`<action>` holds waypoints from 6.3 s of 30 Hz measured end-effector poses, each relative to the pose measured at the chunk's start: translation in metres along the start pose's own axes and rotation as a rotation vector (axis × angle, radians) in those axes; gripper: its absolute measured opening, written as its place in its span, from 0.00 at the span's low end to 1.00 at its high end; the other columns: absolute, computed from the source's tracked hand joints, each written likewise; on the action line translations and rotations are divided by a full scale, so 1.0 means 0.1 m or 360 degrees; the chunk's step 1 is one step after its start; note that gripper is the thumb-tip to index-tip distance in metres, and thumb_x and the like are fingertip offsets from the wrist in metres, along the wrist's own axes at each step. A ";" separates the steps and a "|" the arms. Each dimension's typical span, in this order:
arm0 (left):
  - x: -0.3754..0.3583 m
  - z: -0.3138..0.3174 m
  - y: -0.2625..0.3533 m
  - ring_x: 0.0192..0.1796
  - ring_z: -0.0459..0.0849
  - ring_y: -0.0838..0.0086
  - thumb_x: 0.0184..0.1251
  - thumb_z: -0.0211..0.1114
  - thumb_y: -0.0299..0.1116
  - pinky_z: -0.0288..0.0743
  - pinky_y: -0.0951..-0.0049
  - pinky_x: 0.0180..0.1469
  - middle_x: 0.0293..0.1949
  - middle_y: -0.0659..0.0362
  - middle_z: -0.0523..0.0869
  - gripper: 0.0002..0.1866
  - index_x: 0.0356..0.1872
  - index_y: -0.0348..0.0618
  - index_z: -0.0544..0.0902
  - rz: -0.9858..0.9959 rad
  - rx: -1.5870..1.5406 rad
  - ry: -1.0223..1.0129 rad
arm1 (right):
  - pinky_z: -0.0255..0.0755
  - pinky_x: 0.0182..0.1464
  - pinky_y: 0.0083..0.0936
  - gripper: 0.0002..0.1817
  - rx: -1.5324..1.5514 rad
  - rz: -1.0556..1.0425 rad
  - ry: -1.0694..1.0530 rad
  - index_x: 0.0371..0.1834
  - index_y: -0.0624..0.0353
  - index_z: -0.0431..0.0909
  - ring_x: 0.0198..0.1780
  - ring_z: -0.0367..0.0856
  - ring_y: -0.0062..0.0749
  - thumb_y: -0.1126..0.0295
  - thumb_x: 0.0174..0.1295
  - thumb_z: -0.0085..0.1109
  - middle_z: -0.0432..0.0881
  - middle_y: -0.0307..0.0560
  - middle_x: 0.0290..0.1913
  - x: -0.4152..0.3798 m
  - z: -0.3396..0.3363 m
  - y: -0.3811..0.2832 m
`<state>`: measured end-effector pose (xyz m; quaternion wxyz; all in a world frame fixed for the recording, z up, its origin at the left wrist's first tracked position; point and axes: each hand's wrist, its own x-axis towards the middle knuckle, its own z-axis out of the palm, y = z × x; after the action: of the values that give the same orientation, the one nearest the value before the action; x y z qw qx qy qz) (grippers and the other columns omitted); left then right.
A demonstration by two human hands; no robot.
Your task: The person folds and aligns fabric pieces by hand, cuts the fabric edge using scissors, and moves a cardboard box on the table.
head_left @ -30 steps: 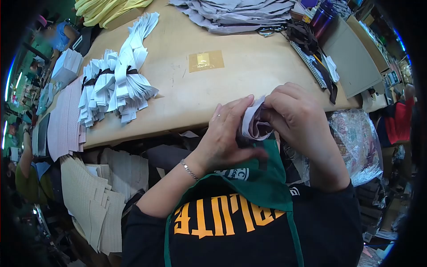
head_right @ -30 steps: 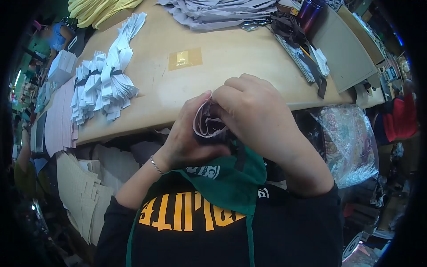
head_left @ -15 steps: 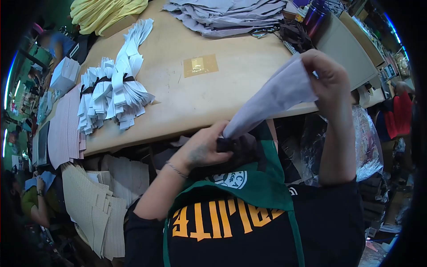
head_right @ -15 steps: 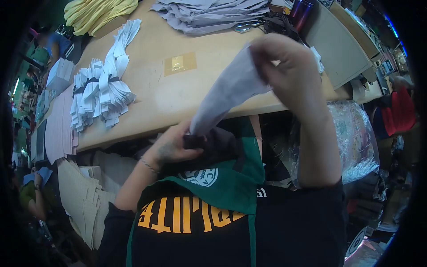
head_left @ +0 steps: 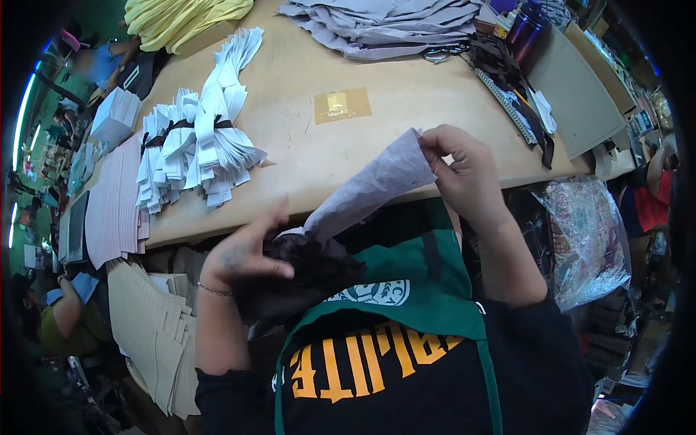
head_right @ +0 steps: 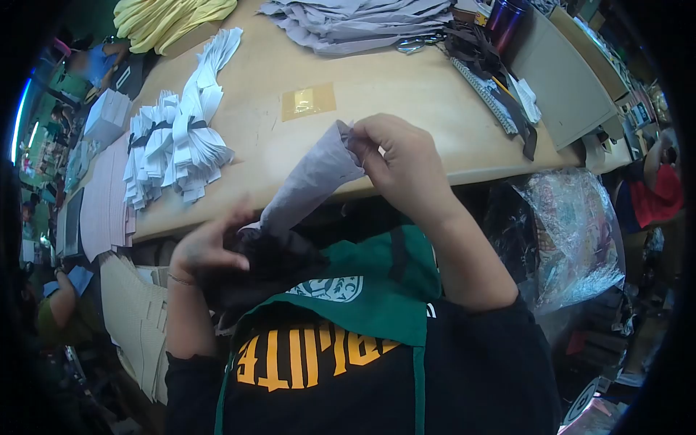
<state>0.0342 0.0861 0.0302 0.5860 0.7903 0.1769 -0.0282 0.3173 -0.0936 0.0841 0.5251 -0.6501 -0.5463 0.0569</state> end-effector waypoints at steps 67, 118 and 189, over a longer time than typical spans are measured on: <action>0.57 0.32 0.13 0.44 0.84 0.69 0.47 0.67 0.22 0.75 0.72 0.51 0.39 0.52 0.85 0.20 0.46 0.32 0.77 0.0017 -0.0753 -0.0604 | 0.71 0.48 0.20 0.17 0.0622 0.0127 -0.1173 0.44 0.70 0.79 0.42 0.77 0.21 0.63 0.69 0.51 0.83 0.43 0.40 0.55 -0.42 -0.20; 0.76 -0.07 2.04 0.70 0.60 0.49 0.36 0.79 0.38 0.60 0.55 0.66 0.68 0.46 0.63 0.16 0.25 0.45 0.81 0.1585 0.1267 0.0067 | 0.31 0.64 0.73 0.05 -0.0540 -0.0723 -0.0934 0.27 0.47 0.82 0.65 0.67 0.47 0.70 0.47 0.68 0.82 0.32 0.37 0.38 -0.40 -0.78; 0.89 0.08 1.81 0.39 0.84 0.62 0.57 0.65 0.29 0.79 0.66 0.41 0.36 0.50 0.83 0.18 0.49 0.42 0.76 0.1354 0.1201 0.0115 | 0.75 0.47 0.31 0.23 -0.0594 0.0110 -0.1447 0.48 0.58 0.78 0.45 0.81 0.40 0.70 0.46 0.71 0.82 0.51 0.42 0.45 -0.26 -0.64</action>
<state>0.1751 0.0552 0.1712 0.2163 0.9470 -0.1594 0.1760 0.3104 -0.0847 0.1661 0.1060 -0.6601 -0.6992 0.2533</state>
